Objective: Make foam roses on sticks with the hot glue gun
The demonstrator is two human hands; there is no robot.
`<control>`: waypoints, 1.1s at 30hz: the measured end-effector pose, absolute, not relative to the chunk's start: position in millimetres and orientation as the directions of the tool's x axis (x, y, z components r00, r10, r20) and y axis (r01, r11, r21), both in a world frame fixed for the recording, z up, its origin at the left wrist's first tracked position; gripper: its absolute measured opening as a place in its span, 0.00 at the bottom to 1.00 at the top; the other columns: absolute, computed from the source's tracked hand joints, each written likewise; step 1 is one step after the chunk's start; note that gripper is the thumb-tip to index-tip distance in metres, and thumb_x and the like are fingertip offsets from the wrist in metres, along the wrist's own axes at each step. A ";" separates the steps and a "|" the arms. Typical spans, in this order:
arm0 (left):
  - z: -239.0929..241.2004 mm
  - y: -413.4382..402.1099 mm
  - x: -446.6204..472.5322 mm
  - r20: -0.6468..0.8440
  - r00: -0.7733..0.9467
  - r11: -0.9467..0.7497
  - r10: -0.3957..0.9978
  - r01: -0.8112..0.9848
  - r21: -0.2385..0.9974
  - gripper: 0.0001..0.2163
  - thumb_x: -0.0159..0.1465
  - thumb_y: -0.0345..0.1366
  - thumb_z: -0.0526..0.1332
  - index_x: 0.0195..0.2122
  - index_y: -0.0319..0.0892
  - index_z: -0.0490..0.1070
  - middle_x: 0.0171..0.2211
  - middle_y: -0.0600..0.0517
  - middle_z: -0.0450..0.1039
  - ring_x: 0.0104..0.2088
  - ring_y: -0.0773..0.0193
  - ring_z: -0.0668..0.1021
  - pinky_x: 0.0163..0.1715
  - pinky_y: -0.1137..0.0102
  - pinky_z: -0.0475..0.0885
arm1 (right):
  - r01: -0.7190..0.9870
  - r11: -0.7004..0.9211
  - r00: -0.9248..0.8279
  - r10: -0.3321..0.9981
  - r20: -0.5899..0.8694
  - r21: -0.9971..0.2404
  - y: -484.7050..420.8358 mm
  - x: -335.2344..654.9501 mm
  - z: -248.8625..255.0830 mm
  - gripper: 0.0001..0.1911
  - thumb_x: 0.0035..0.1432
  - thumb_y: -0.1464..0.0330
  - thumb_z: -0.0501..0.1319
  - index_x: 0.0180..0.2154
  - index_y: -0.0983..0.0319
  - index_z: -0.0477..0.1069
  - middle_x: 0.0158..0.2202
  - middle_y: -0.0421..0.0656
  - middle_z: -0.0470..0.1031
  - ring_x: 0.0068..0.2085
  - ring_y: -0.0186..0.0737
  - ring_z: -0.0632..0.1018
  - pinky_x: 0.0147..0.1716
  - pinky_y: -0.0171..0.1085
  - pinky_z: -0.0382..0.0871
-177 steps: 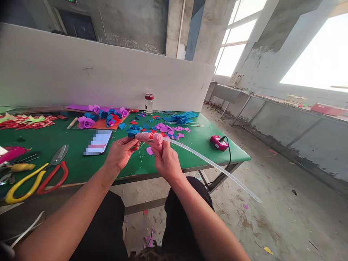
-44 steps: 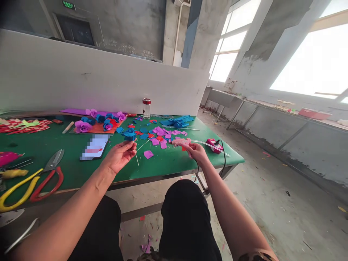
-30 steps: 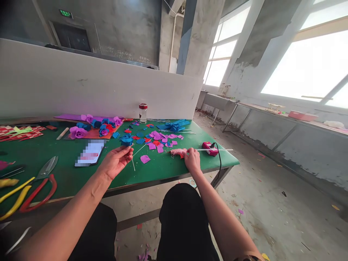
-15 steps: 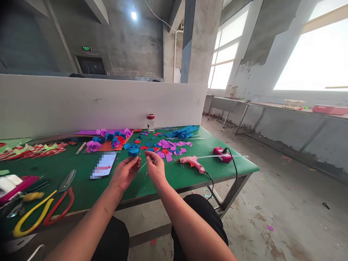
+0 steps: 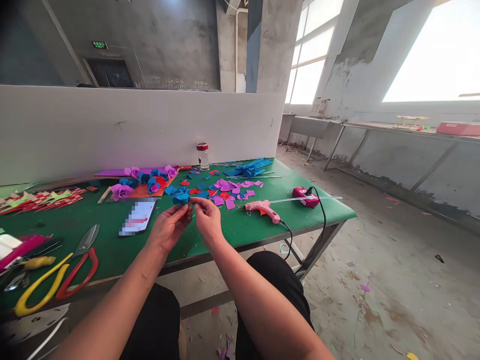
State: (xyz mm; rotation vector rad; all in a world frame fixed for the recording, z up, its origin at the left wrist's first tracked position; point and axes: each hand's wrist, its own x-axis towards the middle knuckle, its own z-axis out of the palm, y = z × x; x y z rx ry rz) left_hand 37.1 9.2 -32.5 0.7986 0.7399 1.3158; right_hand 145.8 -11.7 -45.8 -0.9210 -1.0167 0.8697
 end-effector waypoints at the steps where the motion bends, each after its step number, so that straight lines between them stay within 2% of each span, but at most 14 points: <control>1: -32.5 9.1 37.3 -0.019 0.112 0.076 0.994 -0.533 0.843 0.14 0.38 0.32 0.79 0.25 0.37 0.79 0.25 0.50 0.78 0.27 0.69 0.77 0.30 0.74 0.72 | -0.163 0.360 0.284 0.909 0.306 -0.919 -11.8 145.4 -45.7 0.15 0.55 0.65 0.58 0.41 0.60 0.80 0.43 0.44 0.82 0.41 0.42 0.78 0.42 0.39 0.71; 8: -33.0 7.5 37.8 0.017 0.105 0.038 0.994 -0.502 0.864 0.14 0.40 0.33 0.79 0.25 0.37 0.78 0.25 0.49 0.78 0.27 0.67 0.76 0.31 0.71 0.71 | -0.156 0.377 0.290 0.901 0.323 -0.913 -13.0 142.5 -48.6 0.14 0.55 0.67 0.57 0.40 0.59 0.79 0.42 0.43 0.82 0.43 0.42 0.79 0.46 0.40 0.72; 17: -32.5 10.5 34.9 0.019 0.020 -0.006 1.000 -0.509 0.861 0.14 0.40 0.34 0.79 0.25 0.37 0.79 0.25 0.51 0.78 0.27 0.68 0.77 0.31 0.73 0.72 | 0.101 0.486 0.328 0.807 0.490 -0.868 -18.7 139.6 -51.5 0.14 0.60 0.67 0.55 0.41 0.56 0.78 0.44 0.43 0.79 0.46 0.41 0.77 0.46 0.39 0.70; 20: -30.8 11.8 31.7 -0.027 0.038 0.043 0.999 -0.539 0.841 0.12 0.42 0.31 0.78 0.27 0.36 0.79 0.26 0.50 0.79 0.27 0.70 0.77 0.30 0.75 0.72 | 0.003 0.475 0.384 0.812 0.439 -0.880 -17.9 145.5 -49.0 0.12 0.59 0.61 0.59 0.39 0.58 0.78 0.40 0.43 0.80 0.41 0.42 0.77 0.42 0.39 0.70; 23: -29.2 10.5 30.1 -0.062 0.087 0.100 0.994 -0.554 0.826 0.12 0.43 0.30 0.77 0.29 0.36 0.80 0.26 0.49 0.79 0.26 0.70 0.77 0.27 0.75 0.73 | -0.194 0.381 0.394 0.874 0.283 -0.904 -15.0 152.7 -46.3 0.15 0.53 0.55 0.64 0.31 0.60 0.77 0.31 0.42 0.78 0.33 0.39 0.75 0.35 0.37 0.68; 25: -28.6 8.3 30.1 -0.061 0.114 0.115 0.992 -0.559 0.821 0.13 0.42 0.30 0.78 0.28 0.36 0.80 0.26 0.48 0.79 0.26 0.69 0.77 0.27 0.75 0.73 | -0.306 0.299 0.334 0.923 0.192 -0.904 -14.4 154.9 -44.4 0.17 0.48 0.52 0.67 0.30 0.60 0.78 0.30 0.42 0.78 0.32 0.38 0.74 0.34 0.36 0.66; 29: -28.4 3.5 31.6 -0.043 0.161 0.126 0.986 -0.549 0.826 0.15 0.40 0.32 0.79 0.27 0.36 0.80 0.26 0.48 0.79 0.26 0.69 0.77 0.27 0.75 0.74 | -0.431 0.200 0.154 0.977 0.146 -0.880 -17.2 150.8 -41.4 0.21 0.43 0.52 0.71 0.35 0.60 0.81 0.31 0.41 0.79 0.32 0.35 0.74 0.36 0.35 0.66; 33: -29.5 0.6 32.4 -0.022 0.179 0.111 0.984 -0.510 0.853 0.17 0.37 0.35 0.80 0.28 0.36 0.81 0.24 0.50 0.78 0.25 0.69 0.77 0.29 0.74 0.74 | -0.497 0.166 0.106 0.986 0.130 -0.852 -18.2 146.4 -39.6 0.19 0.39 0.56 0.74 0.33 0.61 0.81 0.26 0.39 0.77 0.28 0.33 0.72 0.34 0.35 0.66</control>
